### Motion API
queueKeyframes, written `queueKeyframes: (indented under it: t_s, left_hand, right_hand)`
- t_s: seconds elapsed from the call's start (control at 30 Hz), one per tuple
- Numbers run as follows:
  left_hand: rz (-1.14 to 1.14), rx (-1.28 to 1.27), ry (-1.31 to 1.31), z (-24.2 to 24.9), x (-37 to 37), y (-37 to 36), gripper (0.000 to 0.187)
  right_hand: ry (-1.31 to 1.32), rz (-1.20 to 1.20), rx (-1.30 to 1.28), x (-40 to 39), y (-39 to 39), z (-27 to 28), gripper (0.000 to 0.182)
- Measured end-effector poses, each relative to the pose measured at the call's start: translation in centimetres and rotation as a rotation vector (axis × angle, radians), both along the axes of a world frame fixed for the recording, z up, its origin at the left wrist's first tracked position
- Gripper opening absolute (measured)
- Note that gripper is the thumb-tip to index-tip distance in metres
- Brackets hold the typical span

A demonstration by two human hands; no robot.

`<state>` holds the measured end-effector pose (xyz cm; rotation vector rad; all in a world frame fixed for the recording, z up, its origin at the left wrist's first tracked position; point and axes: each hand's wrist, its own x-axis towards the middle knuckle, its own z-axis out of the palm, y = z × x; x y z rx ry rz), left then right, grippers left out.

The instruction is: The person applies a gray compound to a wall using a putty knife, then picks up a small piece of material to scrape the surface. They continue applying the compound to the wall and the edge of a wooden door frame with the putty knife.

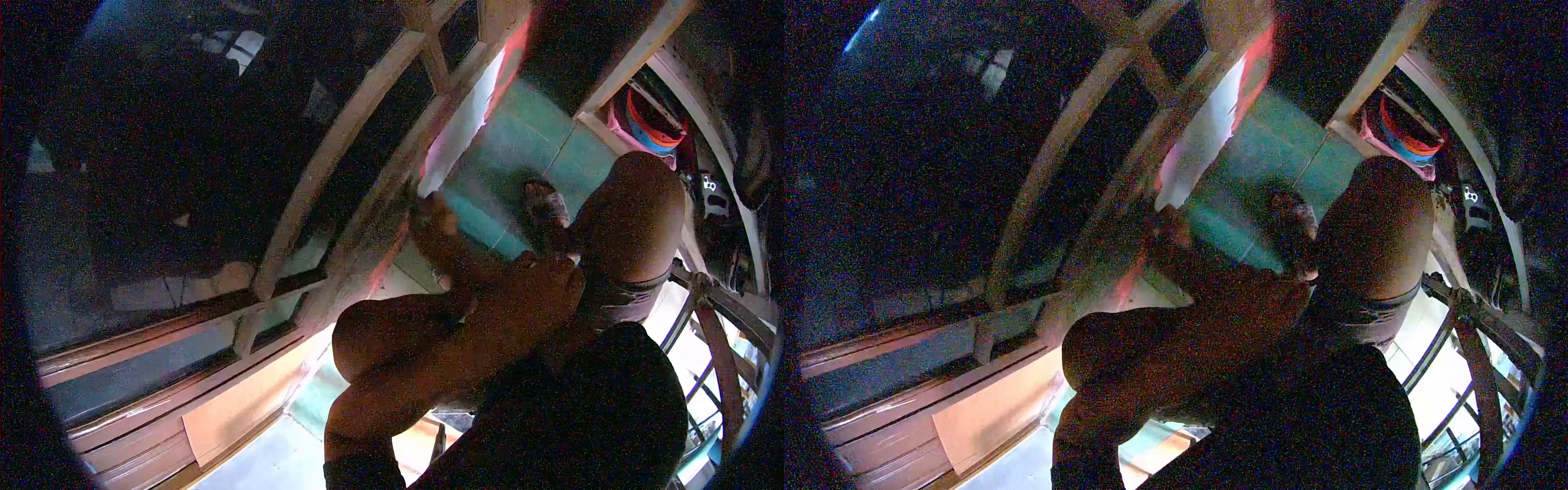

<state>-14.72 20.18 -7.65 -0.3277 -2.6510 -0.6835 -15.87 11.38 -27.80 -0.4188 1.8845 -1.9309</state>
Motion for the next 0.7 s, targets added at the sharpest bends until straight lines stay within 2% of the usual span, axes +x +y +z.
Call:
queueKeyframes:
  t_s: [0.03,0.1,0.13,0.17,0.2,0.23,0.3,0.37,0.4,0.43,0.5,0.53,0.57,0.6,0.63,0.67,0.7]
  left_hand:
    - [-0.043,-0.001,-0.092,-0.3,-0.1,0.3,0.028]
    - [-0.088,-0.001,-0.187,0.9,-0.4,-0.2,0.031]
    - [-0.108,-0.008,-0.325,2.6,-0.6,-0.9,0.03]
    - [-0.129,-0.014,-0.463,3.6,-0.7,-1.4,0.029]
    - [-0.131,-0.013,-0.466,3.5,-0.5,-1.5,0.029]
    - [-0.111,-0.023,-0.412,3.3,-0.2,-1.5,0.028]
    - [-0.088,-0.029,-0.359,3.3,-0.1,-1.5,0.026]
    - [-0.12,-0.088,-0.526,3.5,-0.5,-1.5,0.024]
    - [-0.117,-0.085,-0.525,3.2,-0.3,-1.4,0.024]
    - [-0.105,-0.053,-0.468,2.7,-0.1,-1.3,0.024]
    - [-0.098,-0.025,-0.406,2.8,-0.2,-1.1,0.024]
    - [-0.087,-0.13,-0.529,3.2,-0.4,-1.0,0.025]
    - [-0.077,-0.237,-0.653,3.4,-0.6,-0.8,0.025]
    - [-0.08,-0.239,-0.653,2.9,-0.6,-0.7,0.025]
    - [-0.103,-0.179,-0.503,1.9,-0.5,-0.5,0.027]
    - [-0.125,-0.118,-0.353,1.4,-0.4,-0.2,0.028]
    - [-0.13,-0.119,-0.351,1.3,-0.5,-0.1,0.028]
  right_hand:
    - [0.001,-0.006,-0.002,1.4,0.5,-1.2,0.033]
    - [1.262,0.0,0.694,3.3,1.0,-2.5,0.032]
    - [1.26,-0.002,0.695,3.8,1.4,-2.6,0.032]
    - [0.866,0.047,0.465,4.2,1.9,-2.4,0.033]
    - [0.469,0.091,0.236,4.4,2.2,-2.2,0.034]
    - [0.465,0.09,0.238,4.2,2.2,-1.5,0.034]
    - [0.284,-0.065,0.055,2.2,2.0,1.2,0.033]
    - [0.108,-0.214,-0.128,-0.5,1.1,3.9,0.032]
    - [0.019,-0.289,-0.219,-1.5,0.7,4.3,0.031]
    - [0.021,-0.288,-0.217,-2.2,0.0,3.0,0.031]
    - [-0.592,-0.186,-0.089,-3.1,-1.4,0.2,0.028]
    - [-0.589,-0.189,-0.092,-2.6,-1.7,-1.0,0.028]
    - [-0.232,-0.085,0.042,-1.8,-1.8,-2.1,0.029]
    - [0.125,0.021,0.175,-1.2,-1.8,-2.0,0.031]
    - [0.124,0.016,0.177,-0.8,-1.5,-1.9,0.031]
    - [0.193,0.073,0.293,-0.4,-1.2,-1.8,0.035]
    - [0.263,0.13,0.409,-0.2,-1.0,-1.8,0.04]
